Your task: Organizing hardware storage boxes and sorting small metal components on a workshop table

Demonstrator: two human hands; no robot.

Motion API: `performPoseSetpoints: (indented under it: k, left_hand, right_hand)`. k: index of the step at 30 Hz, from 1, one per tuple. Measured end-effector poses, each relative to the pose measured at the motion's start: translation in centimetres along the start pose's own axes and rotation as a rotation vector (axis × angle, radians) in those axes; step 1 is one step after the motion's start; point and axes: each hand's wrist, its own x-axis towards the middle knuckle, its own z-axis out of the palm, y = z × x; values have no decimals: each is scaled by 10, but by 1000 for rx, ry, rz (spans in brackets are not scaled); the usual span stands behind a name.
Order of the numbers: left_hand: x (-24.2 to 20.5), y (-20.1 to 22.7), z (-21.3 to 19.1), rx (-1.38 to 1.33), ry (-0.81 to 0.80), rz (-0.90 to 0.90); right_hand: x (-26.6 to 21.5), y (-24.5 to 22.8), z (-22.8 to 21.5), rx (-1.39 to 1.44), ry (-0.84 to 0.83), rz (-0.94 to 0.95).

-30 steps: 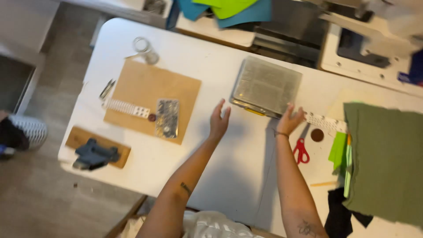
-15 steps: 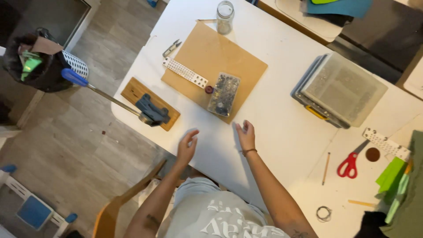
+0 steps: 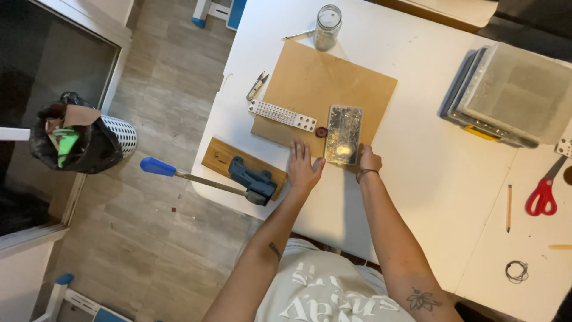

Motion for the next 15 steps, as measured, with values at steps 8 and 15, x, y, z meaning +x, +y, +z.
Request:
performPoseSetpoints:
  k: [8, 15]
  left_hand:
    - [-8, 22, -10, 82, -198, -48]
    - [-62, 81, -9, 137, -329, 81]
  right_hand:
    - [26, 28, -1, -105, 52, -37]
    - [46, 91, -74, -127, 106, -65]
